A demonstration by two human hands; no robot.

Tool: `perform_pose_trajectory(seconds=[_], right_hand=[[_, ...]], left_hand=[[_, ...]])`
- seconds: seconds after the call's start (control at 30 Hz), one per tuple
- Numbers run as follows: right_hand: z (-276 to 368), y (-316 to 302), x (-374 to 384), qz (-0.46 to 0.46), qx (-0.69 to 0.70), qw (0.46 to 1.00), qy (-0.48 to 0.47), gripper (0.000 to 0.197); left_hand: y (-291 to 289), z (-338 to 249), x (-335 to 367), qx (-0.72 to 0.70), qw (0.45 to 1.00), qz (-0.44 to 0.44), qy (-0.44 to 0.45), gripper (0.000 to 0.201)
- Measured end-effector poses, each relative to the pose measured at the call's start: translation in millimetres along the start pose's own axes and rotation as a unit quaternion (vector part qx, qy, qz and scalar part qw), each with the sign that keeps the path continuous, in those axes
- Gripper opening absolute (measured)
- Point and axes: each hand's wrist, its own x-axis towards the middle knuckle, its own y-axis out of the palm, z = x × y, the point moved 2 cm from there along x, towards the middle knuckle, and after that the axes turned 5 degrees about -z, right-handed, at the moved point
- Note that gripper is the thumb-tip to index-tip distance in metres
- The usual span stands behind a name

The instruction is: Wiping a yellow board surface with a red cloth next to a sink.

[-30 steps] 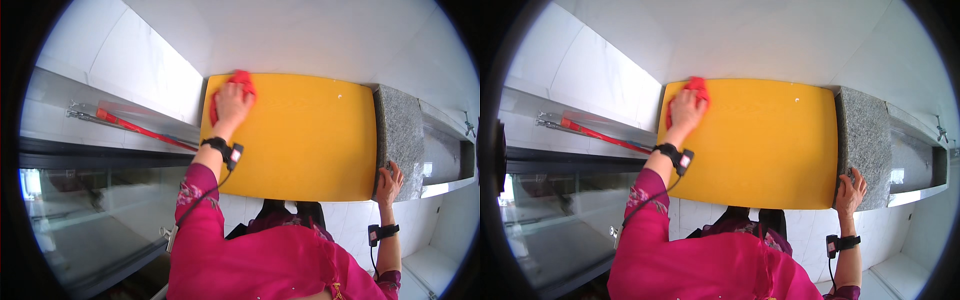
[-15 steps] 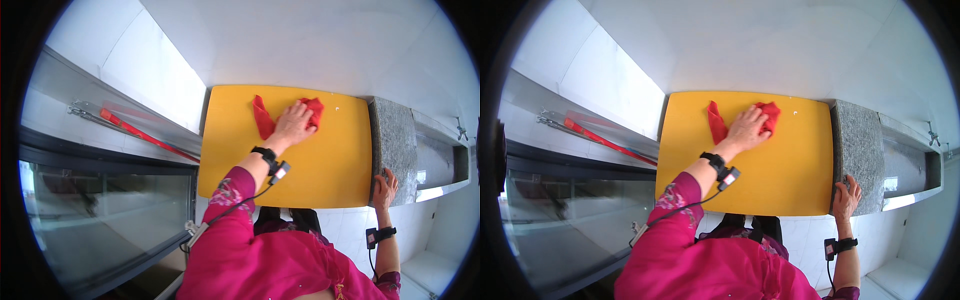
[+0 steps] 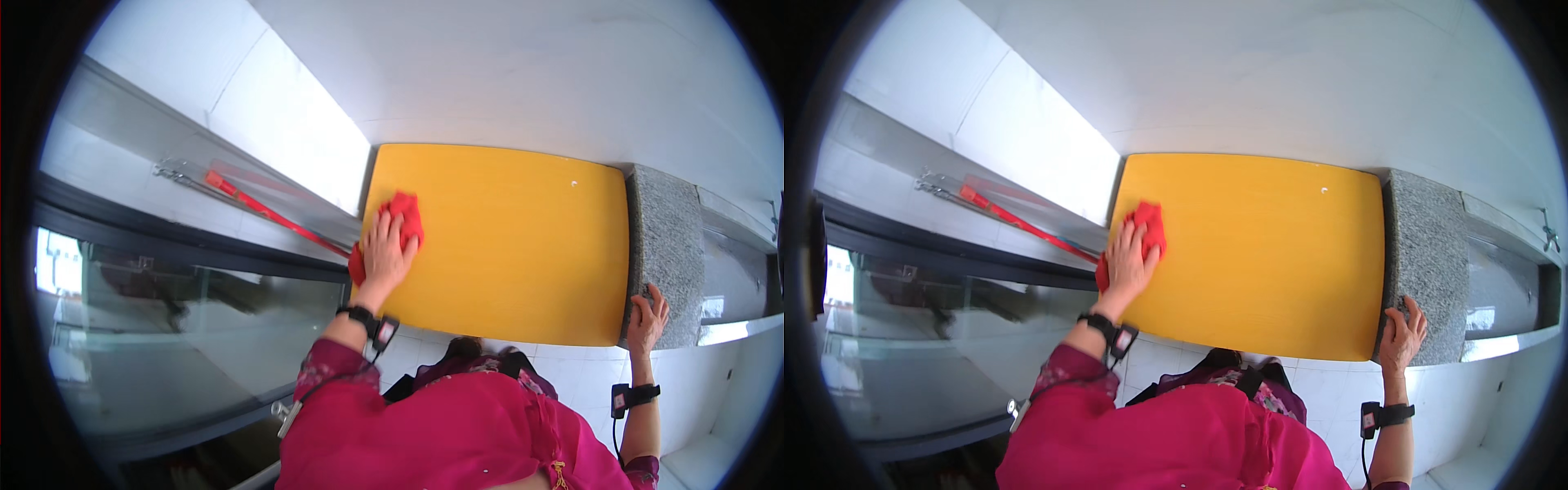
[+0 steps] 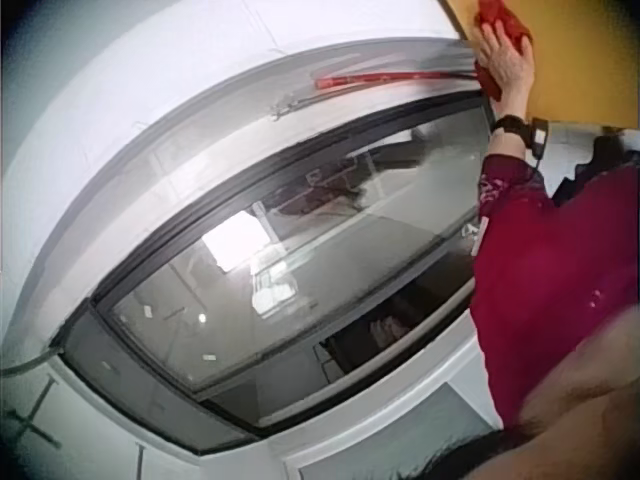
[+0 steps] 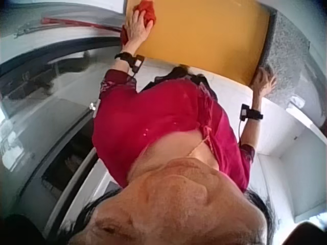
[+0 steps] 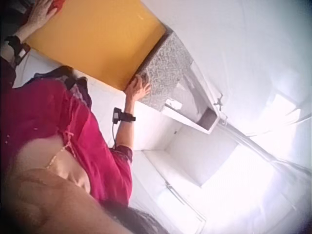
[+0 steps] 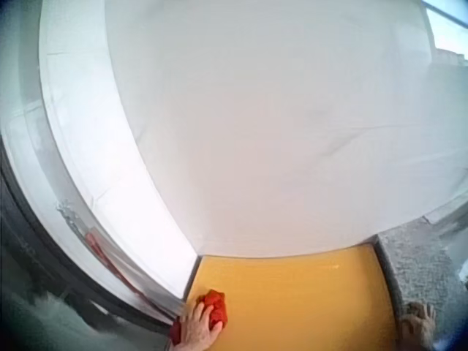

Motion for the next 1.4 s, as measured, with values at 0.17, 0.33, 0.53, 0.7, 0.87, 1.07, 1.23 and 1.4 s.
perform_pose_trajectory(seconds=[0.17, 0.33, 0.53, 0.7, 0.87, 1.07, 1.23, 1.4], right_hand=[[0, 0, -1, 0.001, 0.001, 1.000, 0.000, 0.017], [3, 4, -3, 0.009, 0.012, 1.000, -0.012, 0.019], [10, -2, 0, 0.008, -0.011, 1.000, -0.017, 0.020], [9, -2, 2, 0.013, -0.016, 1.000, -0.015, 0.021], [2, 0, 0, 0.002, 0.014, 1.000, -0.012, 0.019], [8, -7, 1, -0.005, 0.046, 0.999, 0.004, 0.017], [10, -8, 2, -0.026, 0.047, 0.998, 0.008, 0.016], [17, -8, 5, -0.031, 0.059, 0.998, -0.004, 0.016]], left_hand=[[-32, 10, -85, -0.009, 0.999, 0.034, 0.025, 0.057], [-10, 35, -26, 0.033, 0.986, -0.052, -0.156, 0.056], [9, -9, 34, 0.064, 0.944, -0.020, -0.322, 0.059], [15, -170, -6, -0.091, 0.993, 0.039, 0.059, 0.053], [0, -214, -76, -0.231, 0.926, 0.083, 0.287, 0.058], [0, -85, -40, 0.006, 0.993, 0.034, 0.117, 0.057], [30, -87, 51, 0.028, 0.992, 0.012, -0.122, 0.058], [75, -208, 63, -0.017, 0.994, -0.092, 0.053, 0.051]])
